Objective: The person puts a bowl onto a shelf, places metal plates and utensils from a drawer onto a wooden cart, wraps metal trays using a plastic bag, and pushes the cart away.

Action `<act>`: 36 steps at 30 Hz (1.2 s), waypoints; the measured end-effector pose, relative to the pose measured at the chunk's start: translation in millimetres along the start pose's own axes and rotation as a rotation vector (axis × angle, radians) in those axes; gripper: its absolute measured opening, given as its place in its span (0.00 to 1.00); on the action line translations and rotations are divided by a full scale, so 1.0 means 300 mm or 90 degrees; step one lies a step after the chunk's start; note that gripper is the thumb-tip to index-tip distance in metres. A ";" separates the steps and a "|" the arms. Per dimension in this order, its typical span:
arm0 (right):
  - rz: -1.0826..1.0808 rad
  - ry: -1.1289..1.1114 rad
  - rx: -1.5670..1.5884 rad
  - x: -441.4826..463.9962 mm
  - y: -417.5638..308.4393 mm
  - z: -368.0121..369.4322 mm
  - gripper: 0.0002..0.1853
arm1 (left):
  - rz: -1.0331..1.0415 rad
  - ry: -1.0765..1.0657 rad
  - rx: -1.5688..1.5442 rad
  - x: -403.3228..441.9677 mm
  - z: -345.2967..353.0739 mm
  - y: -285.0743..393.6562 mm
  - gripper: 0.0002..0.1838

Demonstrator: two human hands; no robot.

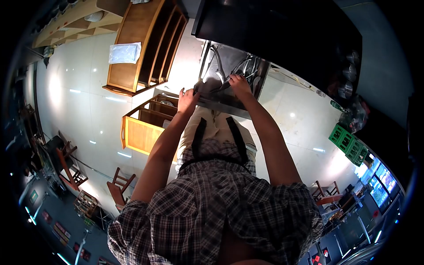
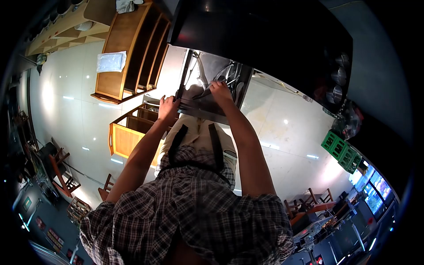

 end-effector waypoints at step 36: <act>0.559 0.014 0.116 -0.106 0.055 0.001 0.14 | 0.019 0.081 -0.030 0.005 -0.001 0.000 0.13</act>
Point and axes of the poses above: each hand's wrist, its own x-axis towards the middle knuckle, its own z-axis out of the palm, y = z × x, the point moved 5 cm from there along x, towards the middle knuckle, and after that the axes turned 10 degrees about -x, right-handed, at the moved point
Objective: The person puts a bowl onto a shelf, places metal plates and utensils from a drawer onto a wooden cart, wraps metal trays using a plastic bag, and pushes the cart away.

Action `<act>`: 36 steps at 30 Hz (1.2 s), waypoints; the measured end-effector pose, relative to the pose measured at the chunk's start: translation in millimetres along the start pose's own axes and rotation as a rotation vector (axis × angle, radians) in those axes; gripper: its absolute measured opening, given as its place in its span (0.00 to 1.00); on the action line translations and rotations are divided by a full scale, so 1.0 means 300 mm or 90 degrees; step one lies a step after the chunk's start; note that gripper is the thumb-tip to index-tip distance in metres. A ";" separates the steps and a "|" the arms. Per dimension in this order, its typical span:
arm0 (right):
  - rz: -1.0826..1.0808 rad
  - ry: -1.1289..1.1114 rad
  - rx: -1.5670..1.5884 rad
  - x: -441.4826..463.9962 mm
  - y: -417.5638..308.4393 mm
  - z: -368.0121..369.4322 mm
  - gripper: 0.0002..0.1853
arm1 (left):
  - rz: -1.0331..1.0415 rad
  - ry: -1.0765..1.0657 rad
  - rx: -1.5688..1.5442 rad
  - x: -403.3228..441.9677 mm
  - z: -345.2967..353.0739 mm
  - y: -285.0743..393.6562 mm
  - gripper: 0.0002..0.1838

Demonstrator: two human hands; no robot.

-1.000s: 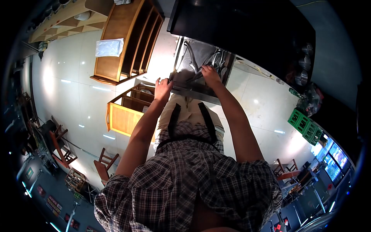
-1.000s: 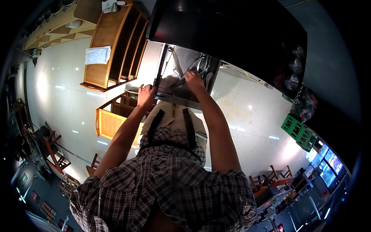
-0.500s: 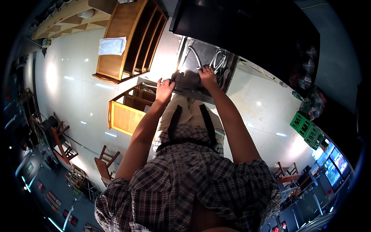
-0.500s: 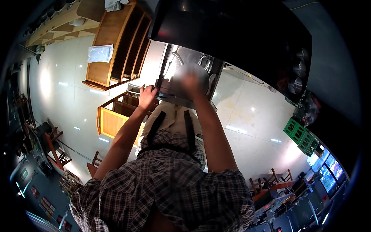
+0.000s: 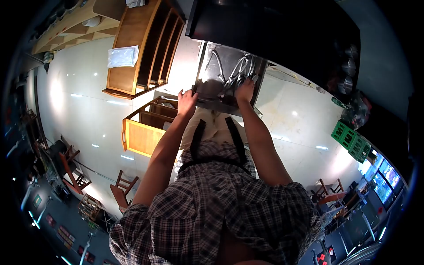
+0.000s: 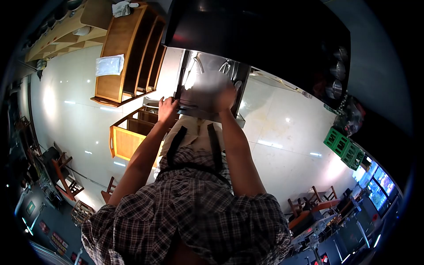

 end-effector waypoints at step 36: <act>0.243 -0.154 0.311 -0.063 0.295 0.194 0.13 | -0.015 -0.074 -0.005 0.038 -0.006 0.029 0.15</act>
Point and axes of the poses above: each hand's wrist, its own x-axis towards the middle knuckle, its own z-axis out of the palm, y = z × x, the point moved 5 cm from there along x, towards the middle knuckle, and after that the axes turned 10 degrees about -x, right-handed, at the moved point
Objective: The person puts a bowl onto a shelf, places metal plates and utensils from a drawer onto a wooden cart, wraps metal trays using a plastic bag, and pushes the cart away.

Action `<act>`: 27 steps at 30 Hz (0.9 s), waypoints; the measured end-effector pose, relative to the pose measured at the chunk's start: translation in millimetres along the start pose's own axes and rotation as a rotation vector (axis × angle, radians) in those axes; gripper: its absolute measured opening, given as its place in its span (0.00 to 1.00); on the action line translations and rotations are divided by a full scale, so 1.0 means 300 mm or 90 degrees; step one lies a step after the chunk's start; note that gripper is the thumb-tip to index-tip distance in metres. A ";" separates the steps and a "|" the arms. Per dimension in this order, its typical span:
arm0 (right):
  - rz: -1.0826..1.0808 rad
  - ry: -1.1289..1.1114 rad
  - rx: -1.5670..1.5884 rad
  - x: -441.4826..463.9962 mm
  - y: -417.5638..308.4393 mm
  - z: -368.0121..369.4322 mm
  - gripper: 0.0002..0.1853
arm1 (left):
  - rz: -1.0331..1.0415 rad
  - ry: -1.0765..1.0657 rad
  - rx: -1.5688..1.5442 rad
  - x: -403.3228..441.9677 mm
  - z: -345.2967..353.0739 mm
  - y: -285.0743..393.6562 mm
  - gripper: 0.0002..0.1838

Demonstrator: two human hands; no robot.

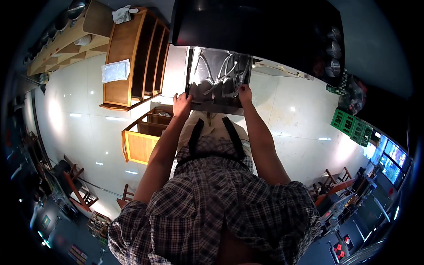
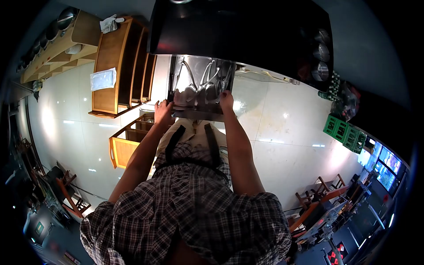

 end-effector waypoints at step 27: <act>-0.049 -0.389 0.264 -0.141 -0.226 -0.114 0.17 | 0.333 -0.337 0.012 0.377 0.105 0.366 0.29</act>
Point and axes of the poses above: each hand's wrist, its own x-axis towards the middle knuckle, its own z-axis out of the palm, y = z × x, the point moved 5 cm from there along x, towards the middle knuckle, and after that the axes turned 10 degrees about -x, right-handed, at the moved point
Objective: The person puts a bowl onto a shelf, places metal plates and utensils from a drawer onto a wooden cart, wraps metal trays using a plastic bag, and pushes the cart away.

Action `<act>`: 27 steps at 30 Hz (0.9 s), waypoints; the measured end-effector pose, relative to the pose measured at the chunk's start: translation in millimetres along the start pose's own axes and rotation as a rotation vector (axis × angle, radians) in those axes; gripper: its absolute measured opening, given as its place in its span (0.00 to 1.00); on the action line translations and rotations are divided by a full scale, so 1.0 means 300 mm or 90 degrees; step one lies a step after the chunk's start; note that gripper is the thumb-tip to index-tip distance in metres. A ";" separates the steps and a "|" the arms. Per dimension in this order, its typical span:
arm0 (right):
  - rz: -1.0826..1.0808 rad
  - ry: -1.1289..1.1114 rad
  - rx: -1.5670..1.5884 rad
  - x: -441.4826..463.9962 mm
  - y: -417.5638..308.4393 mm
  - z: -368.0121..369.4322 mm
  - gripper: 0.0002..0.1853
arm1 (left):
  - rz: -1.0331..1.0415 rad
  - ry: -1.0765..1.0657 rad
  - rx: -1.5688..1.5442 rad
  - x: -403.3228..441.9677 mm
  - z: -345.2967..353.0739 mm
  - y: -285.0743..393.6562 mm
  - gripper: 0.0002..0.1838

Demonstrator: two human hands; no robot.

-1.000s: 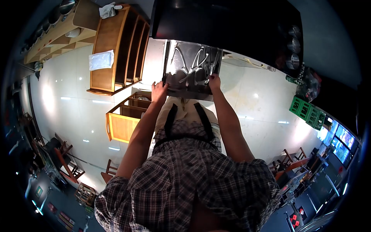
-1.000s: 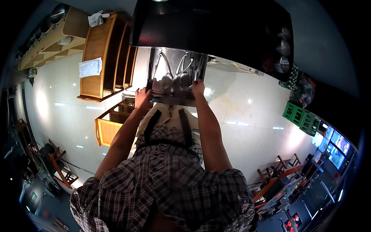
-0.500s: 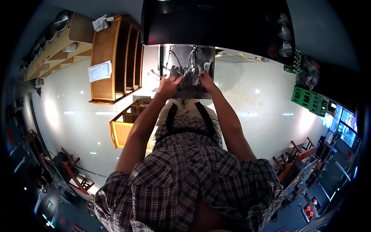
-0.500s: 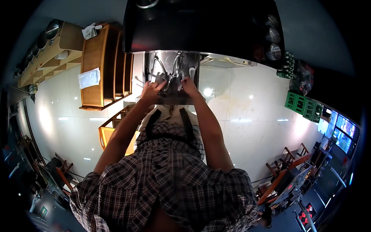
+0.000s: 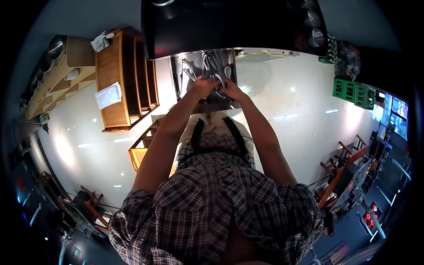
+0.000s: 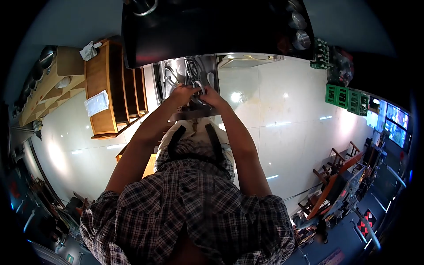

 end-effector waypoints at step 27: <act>0.097 0.063 0.237 -0.114 0.008 -0.121 0.15 | 0.132 0.121 0.043 0.084 0.035 0.036 0.14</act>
Point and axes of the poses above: each hand's wrist, its own x-axis towards the middle knuckle, its own z-axis out of the palm, y = z × x, the point moved 5 cm from there along x, towards the middle knuckle, and after that the axes turned 10 degrees about -x, right-handed, at the moved point
